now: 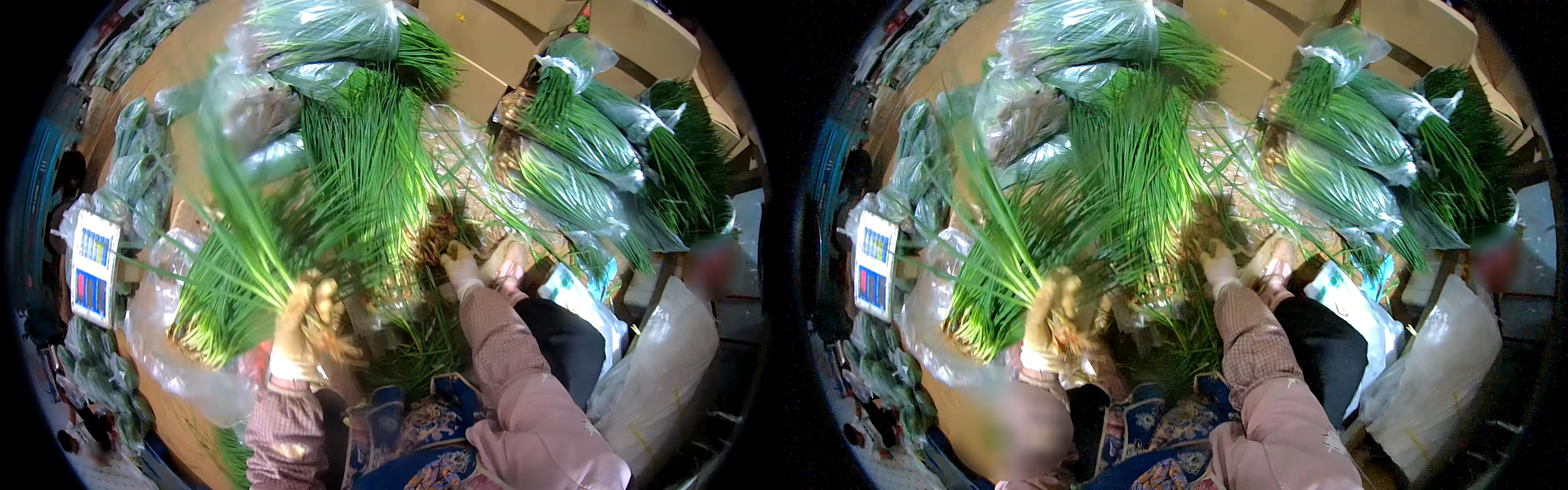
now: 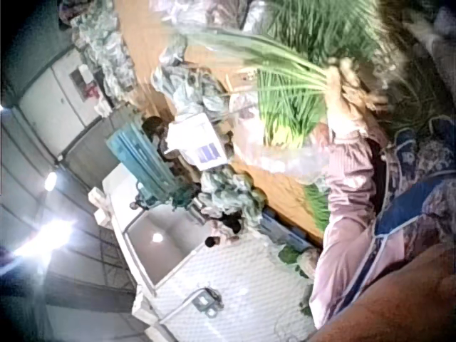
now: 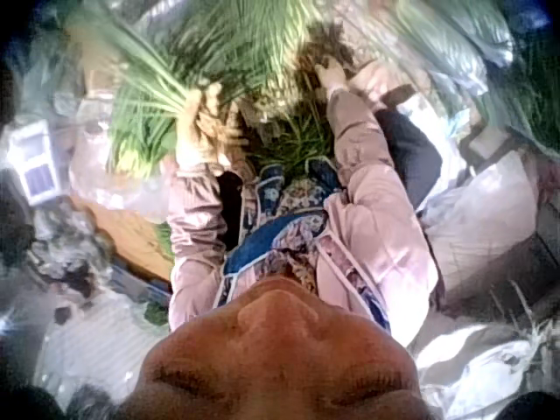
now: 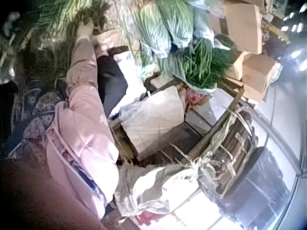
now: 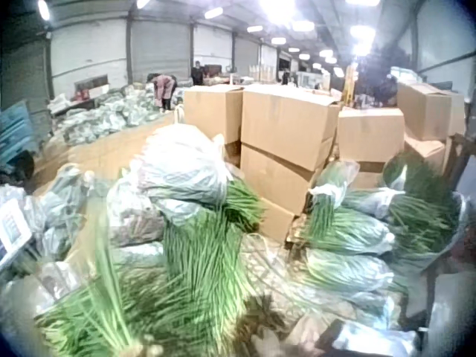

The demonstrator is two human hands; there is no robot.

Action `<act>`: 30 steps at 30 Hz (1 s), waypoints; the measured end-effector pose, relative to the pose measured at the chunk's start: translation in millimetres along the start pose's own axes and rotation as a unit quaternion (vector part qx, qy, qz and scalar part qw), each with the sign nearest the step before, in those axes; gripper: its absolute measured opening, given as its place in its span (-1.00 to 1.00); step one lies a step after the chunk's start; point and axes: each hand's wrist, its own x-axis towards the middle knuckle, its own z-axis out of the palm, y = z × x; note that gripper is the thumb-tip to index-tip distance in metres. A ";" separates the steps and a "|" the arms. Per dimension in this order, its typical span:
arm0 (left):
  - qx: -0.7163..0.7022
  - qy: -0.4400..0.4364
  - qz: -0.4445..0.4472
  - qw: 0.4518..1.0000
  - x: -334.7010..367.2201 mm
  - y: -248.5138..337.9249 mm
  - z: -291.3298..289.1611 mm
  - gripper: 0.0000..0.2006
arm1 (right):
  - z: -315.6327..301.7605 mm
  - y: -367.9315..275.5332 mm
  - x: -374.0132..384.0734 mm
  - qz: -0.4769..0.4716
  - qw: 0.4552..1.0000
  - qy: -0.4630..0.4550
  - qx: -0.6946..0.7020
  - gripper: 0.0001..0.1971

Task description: The person gathers bunches of green onions from a pile, aligns the stems, and places them into plastic bags using an electronic scale for weight measurement.

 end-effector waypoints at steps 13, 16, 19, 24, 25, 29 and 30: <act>0.142 0.141 -0.139 0.970 18.6 -5.7 34.6 -0.74 | -5.8 -46.3 184.2 0.156 0.964 -0.067 -0.207 -0.50; 0.178 0.167 -0.153 0.958 19.5 -5.1 28.9 -0.68 | -27.8 -23.9 190.7 0.208 0.971 -0.118 0.019 -0.60; 0.142 0.188 -0.165 0.958 14.7 -0.2 26.3 -0.69 | -67.0 -51.3 163.4 0.169 0.966 -0.183 0.069 -0.66; 0.183 0.152 -0.172 0.956 20.3 -8.8 32.3 -0.75 | -75.7 68.2 180.5 0.259 0.921 -0.067 0.282 -0.67; 0.188 0.165 -0.158 0.955 15.6 -8.8 29.4 -0.75 | -55.9 39.7 168.0 0.283 0.894 -0.061 0.342 -0.68; 0.173 0.138 -0.159 0.962 17.7 -18.1 30.7 -0.70 | -40.9 52.6 163.9 0.200 0.944 -0.070 0.254 -0.49; 0.190 0.135 -0.143 0.962 14.5 -18.6 30.0 -0.66 | -34.7 17.4 149.5 0.200 0.951 -0.118 0.204 -0.26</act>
